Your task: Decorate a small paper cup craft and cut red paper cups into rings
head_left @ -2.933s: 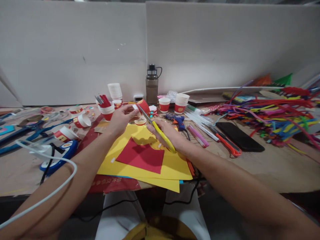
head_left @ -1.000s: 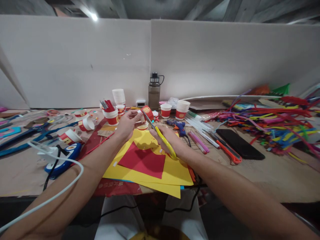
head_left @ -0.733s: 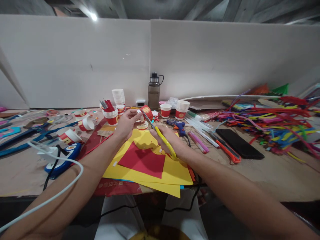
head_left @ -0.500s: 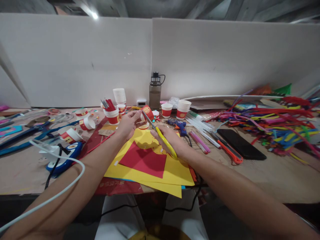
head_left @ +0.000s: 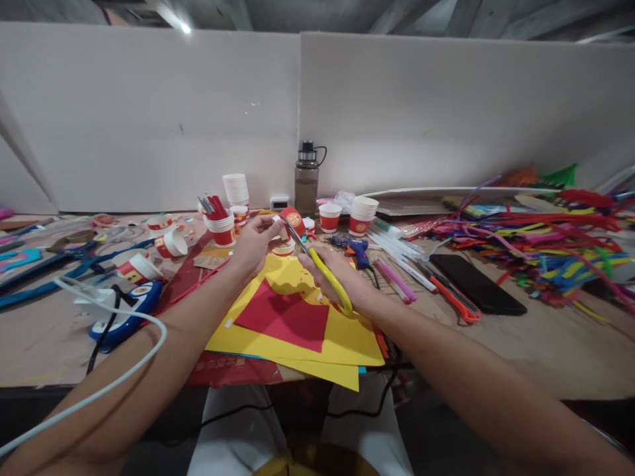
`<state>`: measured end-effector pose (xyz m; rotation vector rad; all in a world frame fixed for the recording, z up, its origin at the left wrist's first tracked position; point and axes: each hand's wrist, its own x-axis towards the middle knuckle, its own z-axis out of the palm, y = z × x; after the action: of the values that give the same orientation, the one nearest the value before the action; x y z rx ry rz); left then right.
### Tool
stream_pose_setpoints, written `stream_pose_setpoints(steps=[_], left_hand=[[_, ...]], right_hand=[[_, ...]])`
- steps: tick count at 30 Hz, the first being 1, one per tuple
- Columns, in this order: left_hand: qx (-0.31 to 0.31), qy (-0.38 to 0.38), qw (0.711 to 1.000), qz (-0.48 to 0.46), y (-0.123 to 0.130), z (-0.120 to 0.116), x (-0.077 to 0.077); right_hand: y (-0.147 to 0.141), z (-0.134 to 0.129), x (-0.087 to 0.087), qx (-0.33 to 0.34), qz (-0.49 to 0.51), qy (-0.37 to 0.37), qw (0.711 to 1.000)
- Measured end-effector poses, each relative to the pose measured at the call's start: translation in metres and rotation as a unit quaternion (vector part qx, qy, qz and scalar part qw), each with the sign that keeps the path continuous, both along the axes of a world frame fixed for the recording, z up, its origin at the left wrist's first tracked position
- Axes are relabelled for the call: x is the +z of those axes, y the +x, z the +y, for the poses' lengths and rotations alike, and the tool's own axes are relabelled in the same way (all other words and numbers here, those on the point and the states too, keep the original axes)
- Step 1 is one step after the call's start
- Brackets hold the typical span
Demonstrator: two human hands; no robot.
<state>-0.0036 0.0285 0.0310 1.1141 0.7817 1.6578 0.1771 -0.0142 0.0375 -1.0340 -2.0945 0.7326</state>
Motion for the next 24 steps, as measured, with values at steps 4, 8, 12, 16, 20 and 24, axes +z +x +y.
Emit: stream_pose_setpoints(steps=[4,8,12,16,20,24], left_hand=[[-0.029,-0.012,0.999,-0.004,-0.0009,-0.0016,0.0011],[-0.051,-0.015,0.999,0.004,-0.0006,-0.0005,-0.0001],[-0.025,-0.004,1.000,0.010,-0.0007,0.0023,-0.0024],[-0.019,-0.011,0.999,0.025,-0.0004,0.0028,-0.0029],[-0.017,-0.004,0.999,0.026,-0.0006,0.0024,-0.0020],[-0.011,-0.002,1.000,0.011,-0.0018,0.0018,-0.0017]], right_hand=[[0.0003,0.0009,-0.0005,0.001,-0.001,0.000,1.000],[0.0001,0.0022,-0.0007,0.000,-0.016,-0.004,1.000],[0.0004,0.0038,0.0006,0.009,-0.022,0.006,1.000],[0.0007,0.0038,0.0015,0.006,-0.022,-0.004,1.000],[-0.0002,0.0000,0.0015,-0.001,-0.005,-0.028,1.000],[-0.0013,-0.0037,0.0027,-0.013,0.012,-0.039,0.999]])
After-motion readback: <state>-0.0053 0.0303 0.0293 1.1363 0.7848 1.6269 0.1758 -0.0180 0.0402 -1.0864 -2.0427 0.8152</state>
